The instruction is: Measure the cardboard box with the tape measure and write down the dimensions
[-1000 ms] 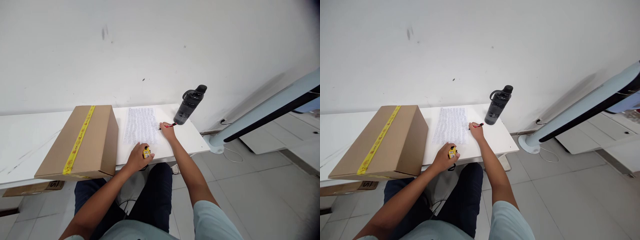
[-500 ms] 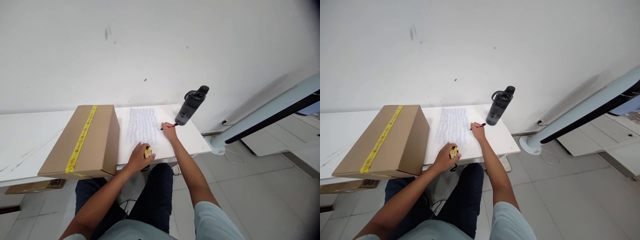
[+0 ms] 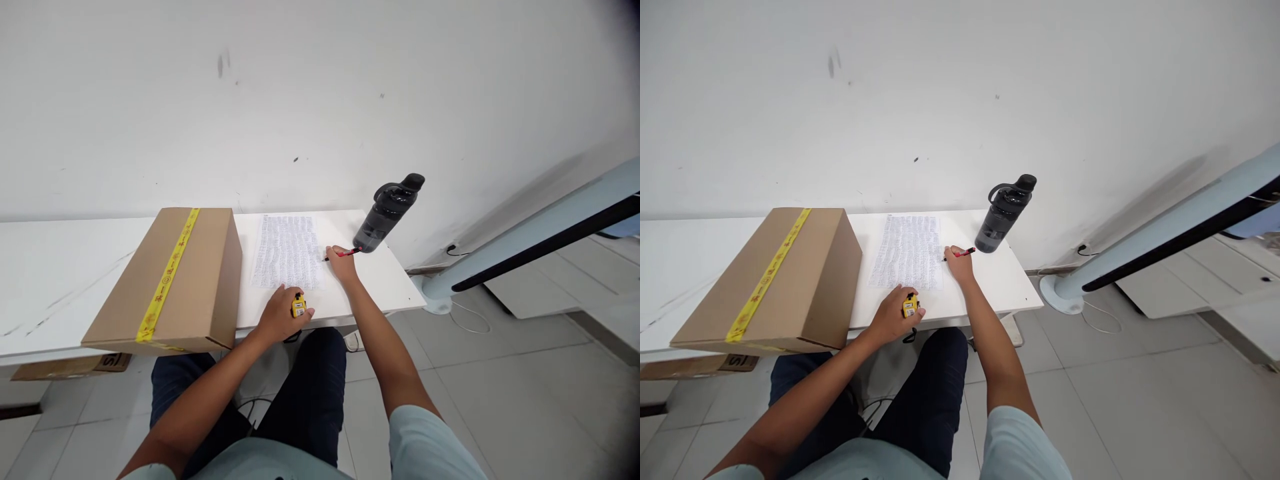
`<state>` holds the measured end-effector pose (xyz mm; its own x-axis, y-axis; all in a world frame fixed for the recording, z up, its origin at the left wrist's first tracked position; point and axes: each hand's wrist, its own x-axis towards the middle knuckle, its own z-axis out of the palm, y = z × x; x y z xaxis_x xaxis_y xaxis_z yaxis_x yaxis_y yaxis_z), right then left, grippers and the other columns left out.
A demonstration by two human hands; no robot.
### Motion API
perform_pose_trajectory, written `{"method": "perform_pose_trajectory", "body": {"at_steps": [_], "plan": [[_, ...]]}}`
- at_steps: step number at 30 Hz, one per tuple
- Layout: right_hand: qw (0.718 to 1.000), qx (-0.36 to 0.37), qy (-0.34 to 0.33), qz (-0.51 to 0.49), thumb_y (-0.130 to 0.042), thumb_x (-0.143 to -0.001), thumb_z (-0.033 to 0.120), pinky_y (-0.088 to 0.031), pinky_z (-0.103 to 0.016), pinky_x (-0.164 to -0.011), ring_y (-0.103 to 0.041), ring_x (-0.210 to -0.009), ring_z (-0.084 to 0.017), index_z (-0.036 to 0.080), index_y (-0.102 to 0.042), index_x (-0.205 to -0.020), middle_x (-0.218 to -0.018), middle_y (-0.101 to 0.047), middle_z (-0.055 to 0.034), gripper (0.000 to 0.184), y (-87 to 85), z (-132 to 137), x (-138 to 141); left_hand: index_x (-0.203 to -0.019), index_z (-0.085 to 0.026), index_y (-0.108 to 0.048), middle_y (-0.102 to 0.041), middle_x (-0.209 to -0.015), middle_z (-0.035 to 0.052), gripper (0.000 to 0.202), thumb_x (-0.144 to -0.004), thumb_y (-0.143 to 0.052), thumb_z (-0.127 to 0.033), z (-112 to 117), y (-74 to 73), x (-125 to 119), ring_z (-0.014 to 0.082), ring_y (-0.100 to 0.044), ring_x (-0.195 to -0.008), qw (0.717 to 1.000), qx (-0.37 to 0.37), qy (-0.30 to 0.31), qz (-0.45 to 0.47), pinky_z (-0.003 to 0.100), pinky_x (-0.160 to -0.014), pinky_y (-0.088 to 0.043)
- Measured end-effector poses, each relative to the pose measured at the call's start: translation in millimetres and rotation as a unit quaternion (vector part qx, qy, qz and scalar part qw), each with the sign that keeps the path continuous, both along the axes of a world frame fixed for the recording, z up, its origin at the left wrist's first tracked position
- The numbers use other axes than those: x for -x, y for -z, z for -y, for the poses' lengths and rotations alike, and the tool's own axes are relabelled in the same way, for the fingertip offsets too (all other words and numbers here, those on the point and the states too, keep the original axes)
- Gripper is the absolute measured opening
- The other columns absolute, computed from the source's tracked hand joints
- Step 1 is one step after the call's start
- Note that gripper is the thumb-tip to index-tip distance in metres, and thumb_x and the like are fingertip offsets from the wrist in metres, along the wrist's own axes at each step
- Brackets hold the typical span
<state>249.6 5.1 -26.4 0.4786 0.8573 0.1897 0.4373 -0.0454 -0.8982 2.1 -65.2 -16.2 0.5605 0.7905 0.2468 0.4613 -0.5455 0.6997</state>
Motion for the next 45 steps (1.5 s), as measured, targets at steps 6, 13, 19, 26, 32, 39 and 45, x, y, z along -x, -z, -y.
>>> {"method": "perform_pose_trajectory", "body": {"at_steps": [6,13,19,26,32,39,45], "plan": [[0.999,-0.028,0.001,0.033,-0.047,-0.088,0.056,-0.046,-0.037,-0.075,-0.060,-0.075,-0.024,0.022,-0.060,-0.065,-0.070,-0.066,-0.0054,0.043,-2.3,14.2,8.7,-0.118,-0.019,-0.059,-0.069,-0.113,0.0091,0.047,-0.082,-0.068,-0.048,13.3,1.6,3.6,0.0289,-0.062,-0.117,1.000,0.000,-0.017,-0.003,0.051,-0.121,-0.036],[0.991,-0.033,-0.039,0.126,-0.055,-0.082,0.036,-0.047,-0.042,-0.078,-0.061,-0.086,-0.027,0.022,-0.073,-0.100,-0.104,-0.064,-0.0112,0.029,-4.2,22.2,27.4,-0.120,-0.019,-0.062,-0.072,-0.110,0.0095,0.058,-0.076,-0.076,-0.055,18.4,7.9,9.9,0.0286,-0.066,-0.107,1.000,-0.012,-0.002,0.022,0.044,-0.103,-0.049],[0.990,-0.014,-0.019,0.137,-0.050,-0.085,0.035,-0.049,-0.044,-0.081,-0.059,-0.086,-0.027,0.015,-0.067,-0.123,-0.104,-0.065,-0.0146,0.046,-25.1,35.9,55.3,-0.123,-0.015,-0.060,-0.069,-0.119,0.0149,0.068,-0.070,-0.085,-0.050,33.2,3.8,22.5,0.0286,-0.064,-0.113,0.995,-0.016,0.070,0.065,0.039,-0.101,-0.050],[0.928,-0.022,-0.198,-0.315,-0.046,-0.083,0.083,-0.055,-0.045,-0.087,-0.069,-0.095,-0.030,0.028,-0.068,-0.122,-0.110,-0.071,-0.0114,0.070,2.9,216.3,147.8,-0.126,-0.021,-0.055,-0.068,-0.125,0.0127,0.076,-0.071,-0.077,-0.070,109.7,-0.3,73.4,0.0252,-0.063,-0.120,0.966,-0.115,0.162,0.163,0.038,-0.110,-0.045],[0.844,0.109,-0.194,-0.487,-0.085,-0.064,0.064,-0.058,-0.036,-0.081,-0.069,-0.106,-0.028,0.036,-0.067,-0.117,-0.116,-0.072,-0.0057,0.063,3.1,291.6,225.0,-0.137,-0.021,-0.050,-0.066,-0.135,0.0150,0.071,-0.084,-0.067,-0.065,135.0,-15.2,136.0,0.0255,-0.062,-0.124,0.973,-0.160,0.154,0.066,0.038,-0.107,-0.047],[0.848,0.146,-0.311,-0.403,-0.087,-0.069,0.052,-0.030,-0.017,-0.042,-0.038,-0.048,-0.005,0.027,-0.062,-0.118,-0.075,-0.060,0.0038,0.060,-24.2,267.3,245.3,-0.136,-0.021,-0.056,-0.070,-0.130,0.0088,0.043,-0.097,-0.058,-0.038,157.9,-32.1,211.0,0.0210,-0.068,-0.113,0.965,-0.252,0.054,-0.051,0.040,-0.108,-0.047],[0.861,0.157,-0.306,-0.374,-0.089,-0.069,0.043,-0.048,-0.022,-0.056,-0.055,-0.063,-0.011,0.027,-0.063,-0.116,-0.088,-0.064,0.0009,0.055,-39.7,263.4,268.8,-0.135,-0.014,-0.056,-0.067,-0.136,0.0113,0.050,-0.085,-0.050,-0.011,172.6,-50.6,237.4,0.0199,-0.067,-0.115,0.951,-0.300,0.016,-0.077,0.041,-0.108,-0.050]]}}
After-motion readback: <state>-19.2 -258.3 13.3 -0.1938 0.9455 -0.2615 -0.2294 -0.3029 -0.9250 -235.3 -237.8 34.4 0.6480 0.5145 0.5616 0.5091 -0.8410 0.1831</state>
